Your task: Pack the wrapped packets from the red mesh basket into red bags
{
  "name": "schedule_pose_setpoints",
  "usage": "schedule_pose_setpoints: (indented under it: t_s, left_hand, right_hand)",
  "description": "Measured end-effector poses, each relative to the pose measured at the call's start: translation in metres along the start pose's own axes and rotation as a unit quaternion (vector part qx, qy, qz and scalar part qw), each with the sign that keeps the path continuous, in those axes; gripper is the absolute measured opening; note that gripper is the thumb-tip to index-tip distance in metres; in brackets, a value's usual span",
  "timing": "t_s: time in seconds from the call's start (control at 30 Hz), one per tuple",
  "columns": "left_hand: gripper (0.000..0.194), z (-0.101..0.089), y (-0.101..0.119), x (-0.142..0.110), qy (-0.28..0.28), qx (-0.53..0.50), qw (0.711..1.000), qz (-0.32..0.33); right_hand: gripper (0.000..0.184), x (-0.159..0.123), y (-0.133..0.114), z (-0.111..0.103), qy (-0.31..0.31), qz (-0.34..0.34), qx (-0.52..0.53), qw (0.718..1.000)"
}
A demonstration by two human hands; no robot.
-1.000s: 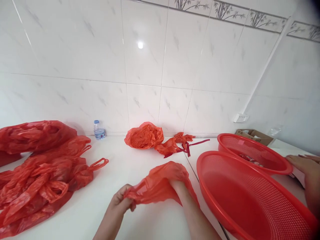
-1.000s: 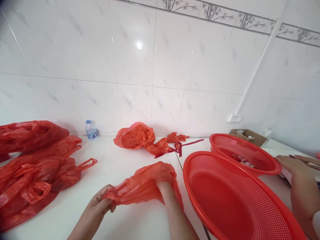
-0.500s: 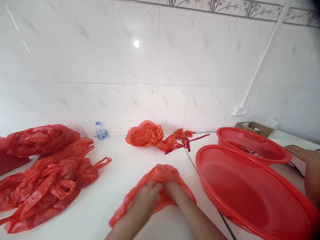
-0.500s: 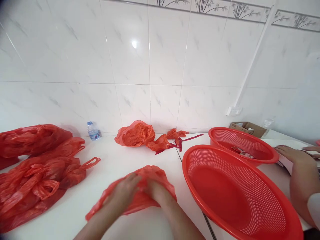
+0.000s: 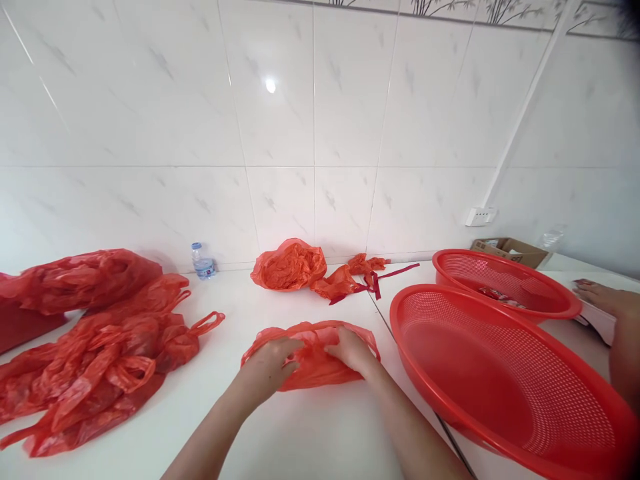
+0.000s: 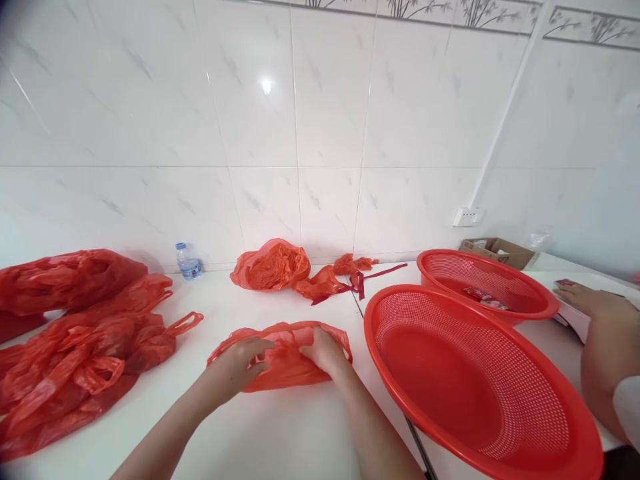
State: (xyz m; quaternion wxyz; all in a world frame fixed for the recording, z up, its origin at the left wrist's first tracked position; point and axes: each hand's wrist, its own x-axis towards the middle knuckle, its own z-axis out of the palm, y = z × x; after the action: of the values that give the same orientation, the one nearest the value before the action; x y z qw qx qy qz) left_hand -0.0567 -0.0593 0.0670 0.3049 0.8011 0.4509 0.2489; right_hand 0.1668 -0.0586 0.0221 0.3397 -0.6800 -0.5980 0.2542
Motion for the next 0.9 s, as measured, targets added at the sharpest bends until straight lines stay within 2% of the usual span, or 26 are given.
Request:
schedule_pose_setpoints:
  t_s: [0.1,0.17,0.27,0.37,0.43,0.47,0.53,0.63,0.7,0.73,0.8,0.83,0.9]
  left_hand:
    - [0.027,0.017,0.01,0.005,0.01,-0.008,0.998,0.066]
    - [0.032,0.026,0.005,0.013,0.02,0.024,0.997,0.067]
    - [0.061,0.029,-0.018,0.026,0.039,0.087,0.995,0.026]
    - [0.084,0.018,-0.047,0.034,0.0,0.159,0.986,-0.044]
    - [0.085,0.011,-0.059,0.035,-0.038,0.182,0.981,-0.054]
    - [0.082,0.009,-0.061,0.034,-0.042,0.183,0.981,-0.037]
    - [0.072,0.009,-0.058,0.03,-0.013,0.194,0.98,0.031]
    - [0.055,0.022,-0.043,0.022,0.033,0.23,0.962,0.146]
    - [0.055,0.033,-0.034,0.017,0.007,0.239,0.956,0.172]
    - [0.059,0.036,-0.032,0.015,-0.019,0.233,0.959,0.157]
    - [0.066,0.039,-0.031,0.011,-0.063,0.204,0.974,0.08]
    - [0.068,0.038,-0.033,0.01,-0.073,0.184,0.98,0.034]
    - [0.068,0.032,-0.036,0.01,-0.057,0.137,0.988,-0.032]
  right_hand:
    - [0.036,0.006,-0.007,0.009,-0.074,-0.017,-0.113,0.991]
    - [0.044,0.008,-0.011,0.013,-0.087,-0.033,-0.126,0.988]
    - [0.056,0.01,-0.008,0.008,-0.109,-0.054,-0.134,0.984]
    - [0.068,0.015,0.004,-0.004,-0.135,-0.049,-0.071,0.987]
    - [0.058,0.019,0.013,-0.01,-0.137,-0.02,0.032,0.99]
    - [0.052,0.022,0.018,-0.012,-0.133,-0.001,0.081,0.988]
    - [0.048,0.026,0.023,-0.012,-0.117,0.031,0.137,0.983]
    - [0.048,0.028,0.024,-0.007,-0.096,0.027,0.155,0.983]
    - [0.048,0.028,0.022,-0.003,-0.077,0.012,0.13,0.988]
    - [0.05,0.029,0.022,-0.001,-0.058,0.01,0.095,0.994]
    - [0.059,0.031,0.021,0.003,-0.003,0.022,0.0,1.0]
    - [0.062,0.032,0.021,0.005,0.023,0.032,-0.045,0.998]
    - [0.062,0.034,0.022,0.008,0.054,0.041,-0.107,0.992]
